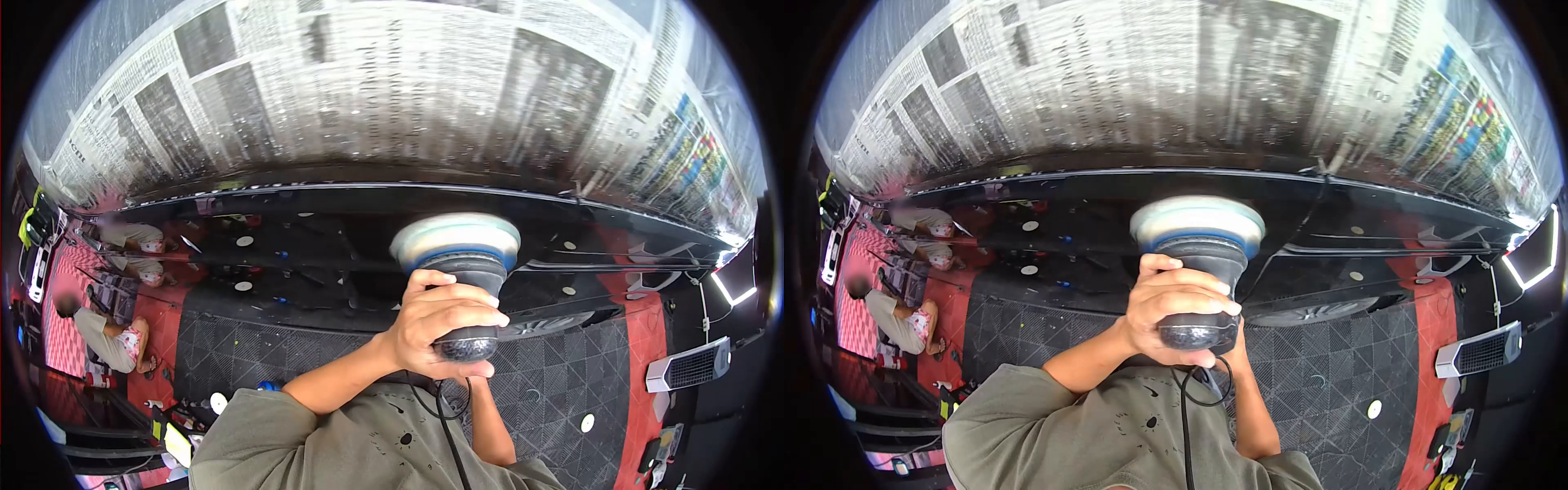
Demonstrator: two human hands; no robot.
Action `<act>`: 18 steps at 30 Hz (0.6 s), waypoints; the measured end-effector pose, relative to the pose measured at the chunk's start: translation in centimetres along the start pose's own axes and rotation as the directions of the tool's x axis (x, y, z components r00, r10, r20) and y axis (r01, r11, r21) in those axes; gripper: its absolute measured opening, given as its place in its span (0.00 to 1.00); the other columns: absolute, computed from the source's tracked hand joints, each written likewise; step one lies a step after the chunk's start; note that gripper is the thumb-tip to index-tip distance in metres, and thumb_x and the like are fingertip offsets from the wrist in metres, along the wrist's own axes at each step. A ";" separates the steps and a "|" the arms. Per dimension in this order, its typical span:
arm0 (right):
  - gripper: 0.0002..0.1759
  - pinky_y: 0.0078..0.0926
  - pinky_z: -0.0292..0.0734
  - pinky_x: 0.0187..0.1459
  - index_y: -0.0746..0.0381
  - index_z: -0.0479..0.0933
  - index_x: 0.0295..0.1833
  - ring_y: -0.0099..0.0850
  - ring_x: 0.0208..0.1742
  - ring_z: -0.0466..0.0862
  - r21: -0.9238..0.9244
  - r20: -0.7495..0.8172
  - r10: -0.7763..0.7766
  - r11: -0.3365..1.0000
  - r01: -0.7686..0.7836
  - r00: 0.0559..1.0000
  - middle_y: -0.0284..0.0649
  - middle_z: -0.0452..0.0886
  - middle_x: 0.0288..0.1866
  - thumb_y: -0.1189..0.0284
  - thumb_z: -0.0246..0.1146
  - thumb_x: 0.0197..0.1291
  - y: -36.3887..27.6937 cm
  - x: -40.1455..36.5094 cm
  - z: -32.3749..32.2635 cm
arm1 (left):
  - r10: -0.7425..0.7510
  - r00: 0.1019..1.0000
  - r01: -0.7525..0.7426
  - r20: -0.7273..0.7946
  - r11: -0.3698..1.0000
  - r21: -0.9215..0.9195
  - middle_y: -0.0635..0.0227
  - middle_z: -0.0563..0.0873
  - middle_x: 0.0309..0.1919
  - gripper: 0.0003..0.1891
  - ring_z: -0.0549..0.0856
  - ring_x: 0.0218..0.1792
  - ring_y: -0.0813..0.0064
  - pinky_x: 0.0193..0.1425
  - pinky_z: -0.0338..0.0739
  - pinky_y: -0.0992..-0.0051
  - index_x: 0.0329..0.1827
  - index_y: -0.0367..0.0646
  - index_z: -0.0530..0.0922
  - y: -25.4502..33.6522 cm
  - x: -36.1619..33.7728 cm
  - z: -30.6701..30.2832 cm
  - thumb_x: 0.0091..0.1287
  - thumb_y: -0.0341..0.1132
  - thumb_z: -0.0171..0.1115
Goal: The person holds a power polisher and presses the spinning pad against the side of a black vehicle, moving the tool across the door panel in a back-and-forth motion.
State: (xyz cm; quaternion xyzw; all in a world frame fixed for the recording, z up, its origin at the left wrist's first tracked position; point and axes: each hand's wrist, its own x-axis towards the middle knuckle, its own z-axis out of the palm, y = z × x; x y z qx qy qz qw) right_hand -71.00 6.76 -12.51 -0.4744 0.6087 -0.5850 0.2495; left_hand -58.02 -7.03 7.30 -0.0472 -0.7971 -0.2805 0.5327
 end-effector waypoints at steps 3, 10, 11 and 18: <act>0.33 0.38 0.76 0.58 0.65 0.71 0.60 0.37 0.55 0.81 0.003 -0.010 0.005 1.000 -0.005 1.000 0.45 0.82 0.53 0.70 0.76 0.48 0.2 -0.2 -2.8 | -0.007 1.000 0.007 0.008 1.000 0.016 0.74 0.90 0.41 0.27 0.87 0.47 0.78 0.62 0.60 0.72 0.49 0.48 0.83 0.0 0.7 2.8 0.52 0.54 0.77; 0.34 0.38 0.76 0.58 0.66 0.72 0.60 0.37 0.55 0.81 -0.002 0.000 0.012 1.000 -0.012 1.000 0.45 0.82 0.53 0.69 0.77 0.47 0.8 -0.5 -6.3 | -0.001 1.000 0.001 -0.018 1.000 0.029 0.75 0.88 0.43 0.24 0.86 0.46 0.77 0.61 0.62 0.72 0.49 0.49 0.83 0.8 3.2 7.4 0.56 0.55 0.73; 0.34 0.38 0.76 0.58 0.66 0.72 0.60 0.37 0.54 0.81 -0.008 0.007 0.011 1.000 -0.011 1.000 0.45 0.82 0.53 0.69 0.77 0.46 1.0 -0.5 -6.5 | -0.005 1.000 0.005 -0.020 1.000 0.015 0.75 0.88 0.43 0.24 0.86 0.48 0.77 0.61 0.63 0.70 0.49 0.49 0.83 0.9 3.6 8.0 0.57 0.55 0.73; 0.35 0.38 0.76 0.57 0.67 0.73 0.59 0.38 0.54 0.82 -0.062 0.044 -0.010 0.998 0.013 0.999 0.46 0.82 0.53 0.69 0.78 0.45 0.7 -0.1 -5.9 | 0.042 0.986 -0.050 -0.162 0.998 -0.044 0.71 0.88 0.48 0.40 0.83 0.57 0.69 0.66 0.62 0.63 0.67 0.42 0.71 1.7 4.9 8.3 0.55 0.54 0.75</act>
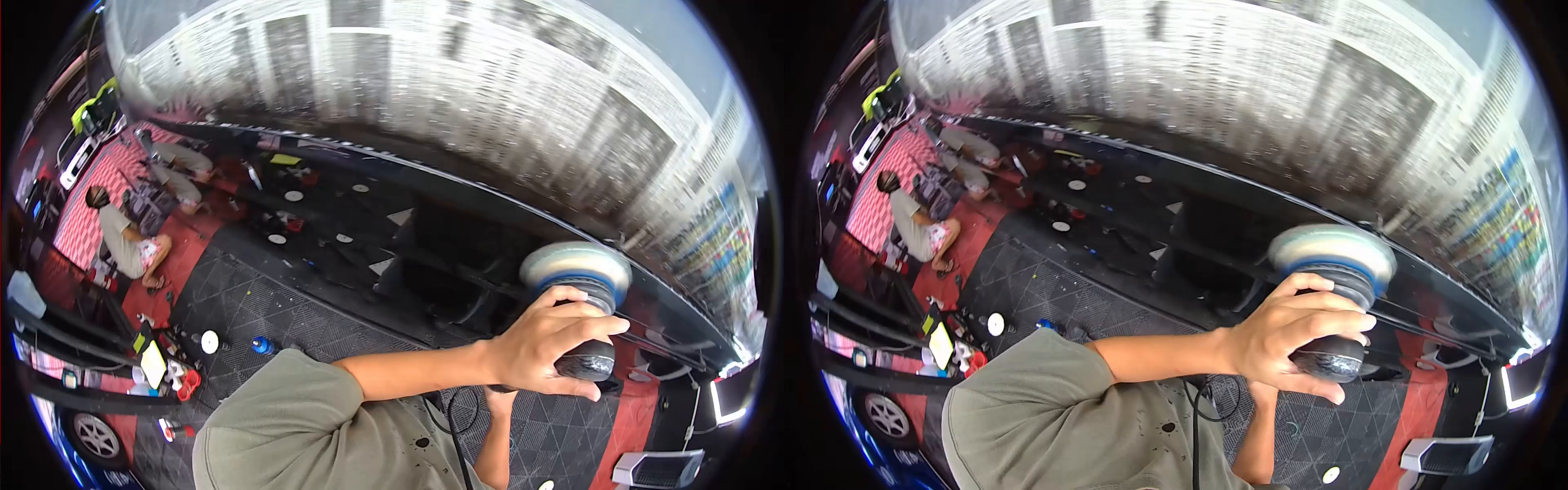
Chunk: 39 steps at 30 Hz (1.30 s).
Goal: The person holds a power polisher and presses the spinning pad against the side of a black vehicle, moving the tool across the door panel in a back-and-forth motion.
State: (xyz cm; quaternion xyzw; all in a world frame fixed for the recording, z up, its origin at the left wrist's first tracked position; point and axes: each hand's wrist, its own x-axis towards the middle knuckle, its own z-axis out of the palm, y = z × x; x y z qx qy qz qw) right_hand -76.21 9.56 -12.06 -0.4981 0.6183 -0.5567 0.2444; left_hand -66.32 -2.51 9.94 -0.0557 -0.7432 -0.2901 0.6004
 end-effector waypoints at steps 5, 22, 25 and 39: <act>0.36 0.38 0.76 0.57 0.68 0.73 0.59 0.38 0.53 0.82 -0.031 0.004 -0.028 0.999 0.028 1.000 0.46 0.82 0.52 0.69 0.78 0.43 -0.6 -0.7 3.7 | -0.202 0.971 0.219 -0.129 0.967 0.133 0.69 0.86 0.49 0.40 0.81 0.60 0.65 0.71 0.63 0.55 0.69 0.44 0.70 2.9 -1.7 -4.2 0.54 0.48 0.78; 0.43 0.42 0.72 0.60 0.71 0.68 0.61 0.41 0.55 0.80 -0.131 0.113 -0.141 0.979 0.155 0.984 0.50 0.78 0.54 0.68 0.80 0.39 -4.2 1.4 17.0 | -0.127 0.938 0.170 -0.323 0.979 0.111 0.65 0.90 0.40 0.26 0.88 0.53 0.62 0.70 0.68 0.57 0.50 0.43 0.82 3.4 -3.0 -23.5 0.46 0.34 0.82; 0.50 0.44 0.67 0.64 0.71 0.62 0.65 0.44 0.58 0.77 -0.244 0.117 -0.233 0.936 0.256 0.965 0.52 0.74 0.58 0.67 0.81 0.39 -3.8 1.4 19.1 | -0.116 0.935 0.172 -0.334 0.974 0.145 0.65 0.90 0.40 0.24 0.88 0.52 0.62 0.70 0.68 0.56 0.47 0.44 0.82 3.4 -4.0 -25.7 0.46 0.34 0.82; 0.51 0.43 0.64 0.66 0.69 0.54 0.73 0.46 0.66 0.71 -0.022 0.043 -0.235 0.972 0.236 0.971 0.53 0.67 0.65 0.72 0.75 0.45 -7.4 2.2 27.6 | -0.153 0.922 0.208 -0.356 0.971 0.119 0.68 0.90 0.33 0.25 0.89 0.52 0.59 0.72 0.64 0.56 0.46 0.44 0.80 3.4 -5.9 -34.6 0.43 0.30 0.82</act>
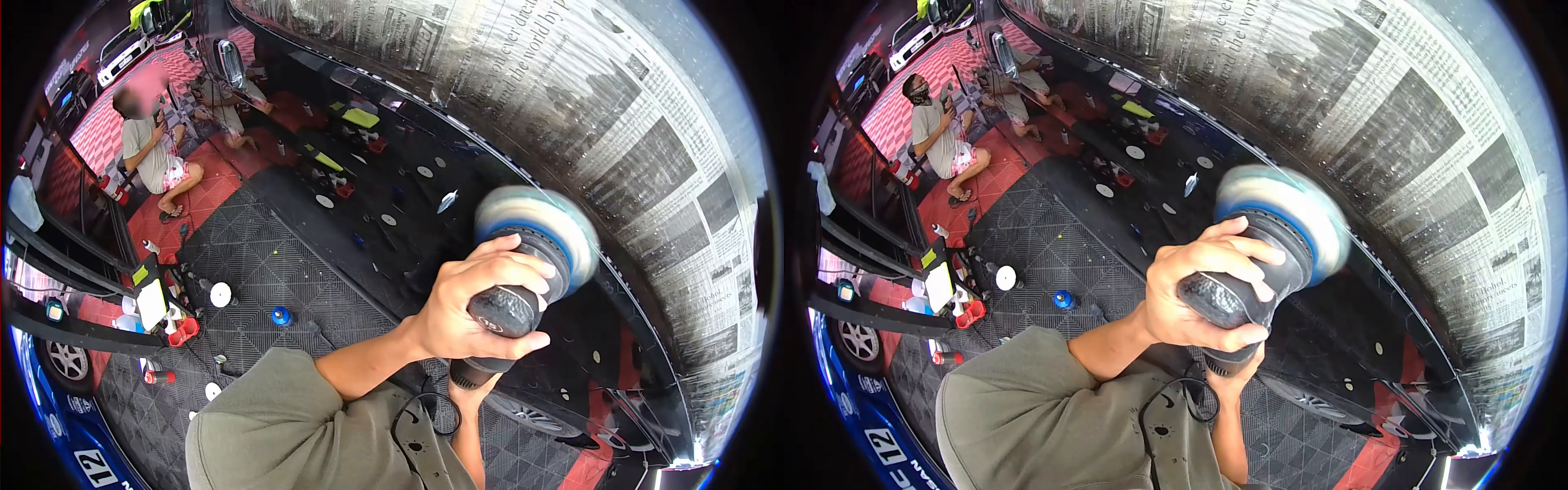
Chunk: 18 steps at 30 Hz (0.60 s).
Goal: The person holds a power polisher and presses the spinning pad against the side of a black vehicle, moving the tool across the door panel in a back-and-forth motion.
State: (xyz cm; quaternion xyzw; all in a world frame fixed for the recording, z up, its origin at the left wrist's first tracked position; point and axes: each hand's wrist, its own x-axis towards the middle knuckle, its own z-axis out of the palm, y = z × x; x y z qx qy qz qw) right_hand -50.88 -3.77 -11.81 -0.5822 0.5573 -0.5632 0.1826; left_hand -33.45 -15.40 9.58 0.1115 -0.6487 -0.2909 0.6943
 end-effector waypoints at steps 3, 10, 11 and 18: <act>0.52 0.43 0.63 0.67 0.69 0.54 0.73 0.45 0.66 0.71 -0.049 0.007 -0.011 0.999 0.011 1.000 0.53 0.67 0.65 0.72 0.75 0.45 -0.9 0.4 0.8 | 0.010 1.000 -0.010 -0.018 1.000 -0.010 0.68 0.90 0.33 0.25 0.89 0.51 0.58 0.72 0.64 0.56 0.45 0.42 0.79 -0.6 -0.1 -1.1 0.44 0.30 0.82; 0.53 0.40 0.66 0.64 0.69 0.52 0.73 0.43 0.64 0.73 -0.083 0.020 -0.051 0.995 0.052 0.999 0.53 0.67 0.65 0.73 0.77 0.45 -1.0 0.4 0.4 | 0.007 1.000 -0.008 -0.029 0.999 -0.036 0.69 0.90 0.33 0.25 0.89 0.51 0.60 0.72 0.64 0.58 0.46 0.43 0.79 -0.6 0.0 -1.1 0.44 0.31 0.82; 0.54 0.38 0.69 0.62 0.69 0.51 0.74 0.41 0.61 0.74 -0.134 0.057 -0.065 0.988 0.072 0.996 0.52 0.67 0.64 0.73 0.78 0.45 -0.8 0.5 0.1 | -0.002 1.000 0.002 -0.020 1.000 -0.030 0.70 0.90 0.33 0.25 0.89 0.51 0.61 0.72 0.64 0.59 0.46 0.44 0.79 -0.6 -0.2 -0.7 0.44 0.31 0.82; 0.55 0.37 0.71 0.61 0.68 0.51 0.73 0.40 0.60 0.76 -0.130 0.093 -0.027 0.991 0.039 0.995 0.52 0.68 0.64 0.73 0.79 0.43 -0.9 0.6 -0.9 | -0.018 1.000 0.018 -0.013 0.999 -0.031 0.69 0.90 0.36 0.24 0.89 0.50 0.67 0.71 0.65 0.62 0.45 0.45 0.81 -0.4 -0.7 0.0 0.45 0.33 0.83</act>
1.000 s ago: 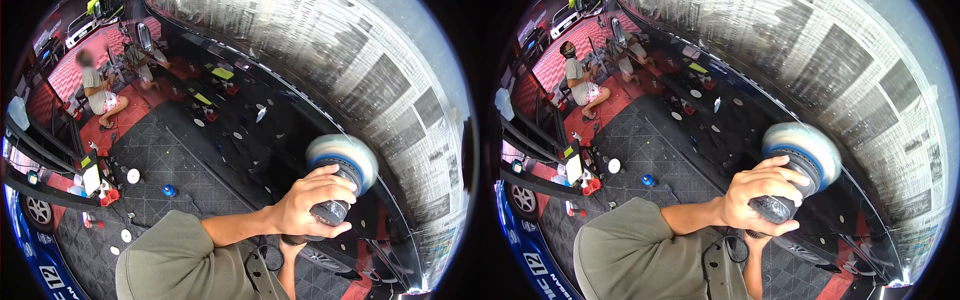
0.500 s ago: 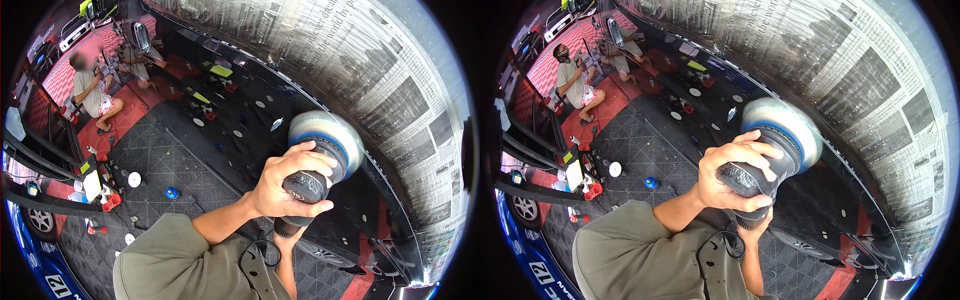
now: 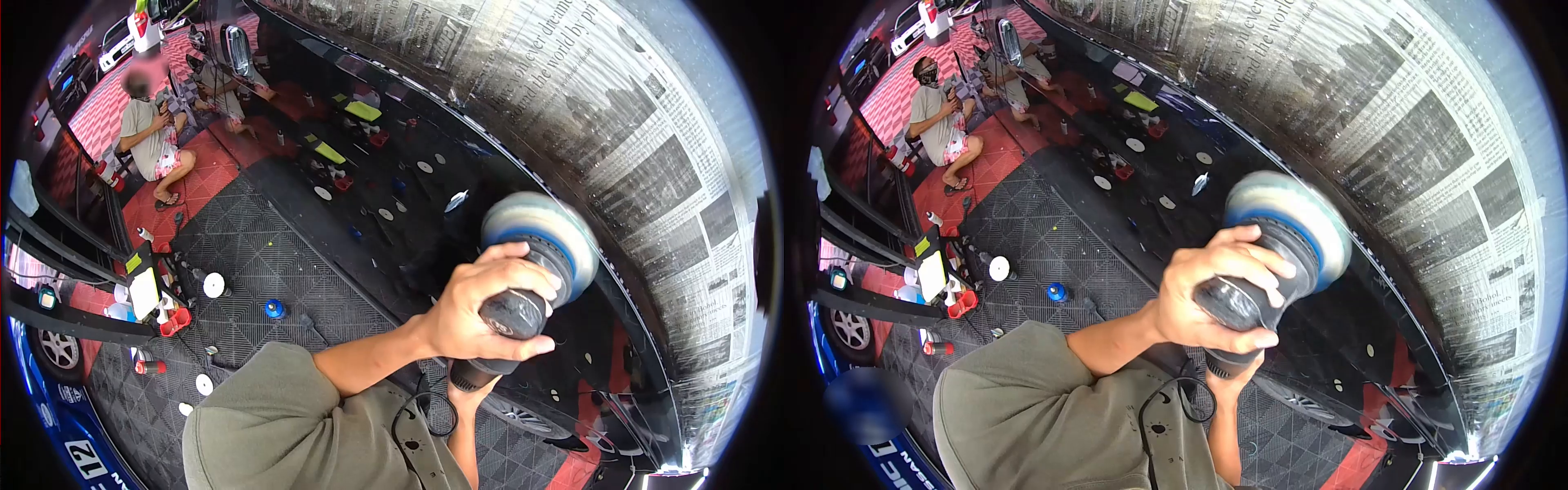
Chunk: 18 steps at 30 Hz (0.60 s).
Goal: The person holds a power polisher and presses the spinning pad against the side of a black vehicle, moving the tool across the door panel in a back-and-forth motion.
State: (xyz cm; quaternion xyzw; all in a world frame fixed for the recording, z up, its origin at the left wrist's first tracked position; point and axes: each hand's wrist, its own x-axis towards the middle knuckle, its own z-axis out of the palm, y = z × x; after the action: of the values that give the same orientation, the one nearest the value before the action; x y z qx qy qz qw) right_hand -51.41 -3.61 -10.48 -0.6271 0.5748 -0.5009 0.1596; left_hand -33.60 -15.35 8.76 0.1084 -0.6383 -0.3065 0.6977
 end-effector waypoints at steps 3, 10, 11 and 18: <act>0.51 0.43 0.64 0.66 0.68 0.58 0.72 0.46 0.65 0.71 0.047 -0.051 0.075 0.996 -0.073 0.996 0.51 0.67 0.64 0.74 0.74 0.40 -0.6 -0.1 0.8 | -0.016 1.000 0.016 -0.022 1.000 -0.010 0.69 0.90 0.33 0.24 0.90 0.44 0.69 0.71 0.65 0.62 0.46 0.44 0.81 0.1 0.8 -1.2 0.45 0.34 0.82; 0.53 0.38 0.72 0.60 0.69 0.55 0.72 0.40 0.58 0.78 -0.006 -0.081 0.076 0.997 -0.077 0.994 0.51 0.72 0.61 0.72 0.79 0.44 0.0 -0.9 -2.4 | -0.011 0.998 0.013 0.059 1.000 -0.025 0.68 0.90 0.34 0.27 0.89 0.49 0.66 0.73 0.62 0.63 0.47 0.44 0.79 0.4 0.0 2.5 0.45 0.34 0.84; 0.52 0.37 0.73 0.60 0.68 0.56 0.72 0.39 0.58 0.78 0.008 -0.067 0.063 0.998 -0.062 0.996 0.51 0.73 0.60 0.73 0.79 0.43 0.8 -1.2 -3.4 | 0.002 0.998 -0.002 0.067 1.000 -0.014 0.68 0.90 0.34 0.27 0.90 0.49 0.65 0.72 0.62 0.63 0.47 0.44 0.79 0.5 -0.4 3.6 0.45 0.35 0.84; 0.45 0.35 0.68 0.62 0.65 0.62 0.67 0.39 0.61 0.75 0.150 -0.060 0.221 0.966 -0.210 0.974 0.46 0.72 0.59 0.73 0.76 0.43 4.3 -4.1 -9.4 | 0.035 0.996 -0.033 0.082 0.999 -0.029 0.72 0.89 0.39 0.23 0.88 0.47 0.72 0.69 0.65 0.66 0.45 0.47 0.82 0.9 -1.7 11.1 0.49 0.43 0.82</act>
State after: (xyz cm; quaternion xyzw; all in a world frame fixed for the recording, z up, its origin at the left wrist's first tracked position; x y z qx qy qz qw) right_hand -60.82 2.25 -11.44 -0.5285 0.6079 -0.5438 0.2355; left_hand -43.99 -11.06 9.64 0.0751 -0.6639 -0.3078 0.6774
